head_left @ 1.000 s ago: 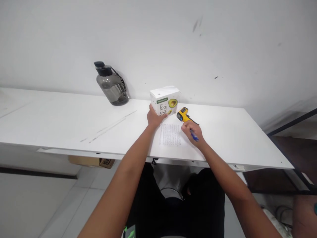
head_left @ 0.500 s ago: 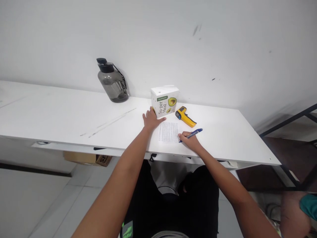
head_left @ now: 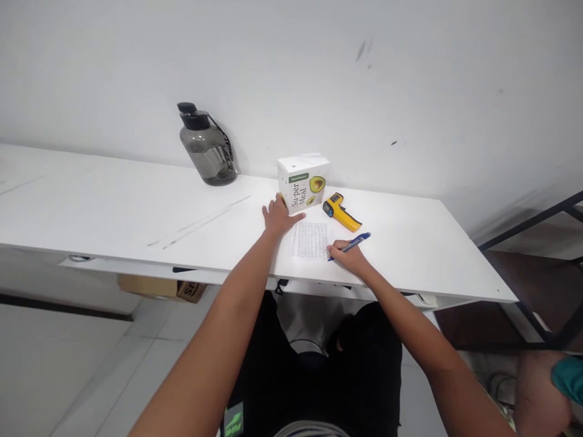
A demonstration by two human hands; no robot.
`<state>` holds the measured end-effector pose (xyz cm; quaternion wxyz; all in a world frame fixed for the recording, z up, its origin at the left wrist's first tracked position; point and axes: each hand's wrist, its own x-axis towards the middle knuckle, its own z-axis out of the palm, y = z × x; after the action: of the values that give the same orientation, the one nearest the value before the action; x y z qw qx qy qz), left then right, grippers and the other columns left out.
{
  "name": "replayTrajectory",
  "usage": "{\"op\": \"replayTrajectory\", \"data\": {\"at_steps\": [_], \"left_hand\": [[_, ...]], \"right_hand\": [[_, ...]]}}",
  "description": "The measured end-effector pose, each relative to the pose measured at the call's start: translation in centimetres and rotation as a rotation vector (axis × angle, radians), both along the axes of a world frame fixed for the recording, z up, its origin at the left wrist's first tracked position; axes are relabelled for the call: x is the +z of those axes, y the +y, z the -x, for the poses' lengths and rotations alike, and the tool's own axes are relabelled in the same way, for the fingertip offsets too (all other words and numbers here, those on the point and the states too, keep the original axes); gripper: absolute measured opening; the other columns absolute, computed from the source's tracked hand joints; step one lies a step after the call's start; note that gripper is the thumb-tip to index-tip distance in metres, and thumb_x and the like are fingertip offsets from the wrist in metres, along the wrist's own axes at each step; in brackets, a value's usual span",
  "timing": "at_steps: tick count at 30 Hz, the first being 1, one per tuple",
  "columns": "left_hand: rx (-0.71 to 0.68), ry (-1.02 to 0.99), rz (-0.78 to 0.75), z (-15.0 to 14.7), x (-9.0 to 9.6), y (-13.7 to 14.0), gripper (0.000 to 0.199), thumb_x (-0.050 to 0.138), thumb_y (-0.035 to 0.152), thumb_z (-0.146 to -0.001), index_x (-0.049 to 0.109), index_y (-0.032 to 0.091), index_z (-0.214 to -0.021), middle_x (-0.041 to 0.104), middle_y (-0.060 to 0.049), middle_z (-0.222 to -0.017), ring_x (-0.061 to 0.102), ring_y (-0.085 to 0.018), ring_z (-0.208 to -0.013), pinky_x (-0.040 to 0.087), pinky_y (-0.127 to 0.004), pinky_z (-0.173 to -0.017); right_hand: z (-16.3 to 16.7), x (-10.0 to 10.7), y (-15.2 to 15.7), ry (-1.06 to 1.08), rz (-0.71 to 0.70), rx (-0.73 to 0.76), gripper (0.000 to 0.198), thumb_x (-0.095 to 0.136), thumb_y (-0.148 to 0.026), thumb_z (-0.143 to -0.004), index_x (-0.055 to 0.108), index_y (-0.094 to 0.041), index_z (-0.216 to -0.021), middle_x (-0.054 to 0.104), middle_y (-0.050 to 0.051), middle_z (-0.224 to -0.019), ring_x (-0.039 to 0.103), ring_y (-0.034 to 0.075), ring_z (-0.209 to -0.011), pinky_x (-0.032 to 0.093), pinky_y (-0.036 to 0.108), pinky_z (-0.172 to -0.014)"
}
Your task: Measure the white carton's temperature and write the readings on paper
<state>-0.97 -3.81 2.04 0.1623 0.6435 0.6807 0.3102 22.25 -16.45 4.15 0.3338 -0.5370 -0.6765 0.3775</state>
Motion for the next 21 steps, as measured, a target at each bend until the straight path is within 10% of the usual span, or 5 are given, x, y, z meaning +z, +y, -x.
{"op": "replayTrajectory", "data": {"at_steps": [21], "left_hand": [[0.005, 0.165, 0.084, -0.3, 1.1, -0.8, 0.116, 0.066, 0.071, -0.077, 0.012, 0.018, -0.164, 0.035, -0.018, -0.166, 0.024, -0.037, -0.157, 0.01, -0.055, -0.13]], "right_hand": [[0.1, 0.2, -0.2, 0.047, 0.006, -0.081, 0.041, 0.056, -0.052, -0.074, 0.035, -0.025, -0.051, 0.039, -0.003, -0.054, 0.039, 0.014, -0.059, 0.033, 0.03, -0.059]]}}
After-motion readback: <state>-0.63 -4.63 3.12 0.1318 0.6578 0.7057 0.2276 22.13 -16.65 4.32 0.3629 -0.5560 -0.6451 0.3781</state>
